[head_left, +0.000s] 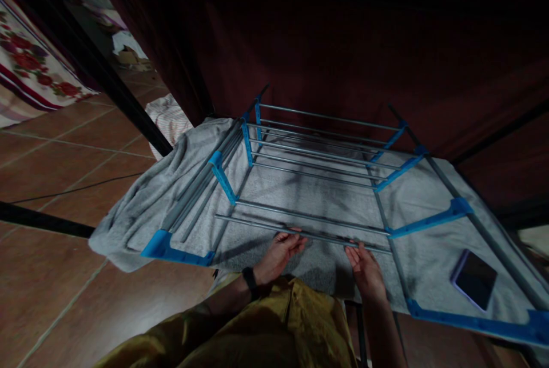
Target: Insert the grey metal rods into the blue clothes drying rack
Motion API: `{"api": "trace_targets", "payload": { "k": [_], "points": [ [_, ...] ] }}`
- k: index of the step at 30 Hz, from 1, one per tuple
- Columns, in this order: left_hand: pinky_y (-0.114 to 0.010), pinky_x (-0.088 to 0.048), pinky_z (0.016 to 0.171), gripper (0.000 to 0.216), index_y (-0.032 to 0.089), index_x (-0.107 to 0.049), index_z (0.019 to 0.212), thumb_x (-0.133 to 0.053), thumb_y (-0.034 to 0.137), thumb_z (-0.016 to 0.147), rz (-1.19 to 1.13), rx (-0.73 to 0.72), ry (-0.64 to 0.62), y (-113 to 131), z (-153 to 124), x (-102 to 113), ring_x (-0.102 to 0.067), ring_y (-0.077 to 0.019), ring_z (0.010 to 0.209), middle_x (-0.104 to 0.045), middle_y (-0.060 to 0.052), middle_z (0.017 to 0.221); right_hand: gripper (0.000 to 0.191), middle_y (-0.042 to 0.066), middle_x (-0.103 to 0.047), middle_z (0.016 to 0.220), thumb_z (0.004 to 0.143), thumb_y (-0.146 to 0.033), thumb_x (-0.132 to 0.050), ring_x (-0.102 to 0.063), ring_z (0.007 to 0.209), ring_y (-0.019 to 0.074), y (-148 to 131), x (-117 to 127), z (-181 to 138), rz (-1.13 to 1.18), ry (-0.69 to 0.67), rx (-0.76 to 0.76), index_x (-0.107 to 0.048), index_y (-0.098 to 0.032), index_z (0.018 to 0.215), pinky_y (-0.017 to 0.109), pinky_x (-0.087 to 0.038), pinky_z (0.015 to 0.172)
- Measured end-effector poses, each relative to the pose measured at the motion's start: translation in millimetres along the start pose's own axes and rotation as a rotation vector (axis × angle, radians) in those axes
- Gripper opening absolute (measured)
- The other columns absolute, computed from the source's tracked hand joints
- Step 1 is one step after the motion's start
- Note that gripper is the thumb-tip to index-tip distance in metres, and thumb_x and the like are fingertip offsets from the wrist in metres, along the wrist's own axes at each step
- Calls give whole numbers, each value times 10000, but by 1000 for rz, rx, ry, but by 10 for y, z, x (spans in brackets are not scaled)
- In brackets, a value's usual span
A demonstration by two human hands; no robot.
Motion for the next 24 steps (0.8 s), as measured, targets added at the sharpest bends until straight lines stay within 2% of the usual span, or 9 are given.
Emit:
{"api": "trace_targets", "payload": {
  "k": [4,10,19,24],
  "points": [
    [-386,-617,1008,429,205,-859,1018,-1109,405,732,39,-69,-15,46,-12,-85,-826,-252,1058,-830,-68,995,296,34,-806,953,778,-387,-972,-836,895,215,9,20,2,-2,5,-14,-743,-252,907,350,-738,899],
    [-383,-605,937,503,200,-854,1040,-1119,452,694,113,-131,-21,115,-44,-227,-819,-252,987,-828,-63,971,142,25,-786,928,887,-321,-869,-817,850,175,37,47,13,29,52,-68,-757,-243,924,297,-725,917],
    [-431,-632,922,641,199,-775,1042,-1014,697,716,346,-235,-32,305,-118,-472,-826,-303,1009,-823,-70,977,190,-15,-788,947,899,-252,-912,-829,861,134,4,14,-27,109,2,-114,-750,-239,997,219,-726,849],
    [-417,-636,890,600,211,-748,1044,-955,707,776,436,-306,-75,392,-125,-625,-806,-274,946,-807,-73,969,151,-13,-797,925,925,-210,-900,-830,824,129,-26,-107,-102,149,-24,-158,-759,-238,972,219,-730,847]
  ]
}}
Point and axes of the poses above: each hand's wrist, its own z-axis towards the middle knuckle, its own x-axis out of the back of the hand, y = z × x, the point moved 8 cm from there along z, towards the middle knuckle
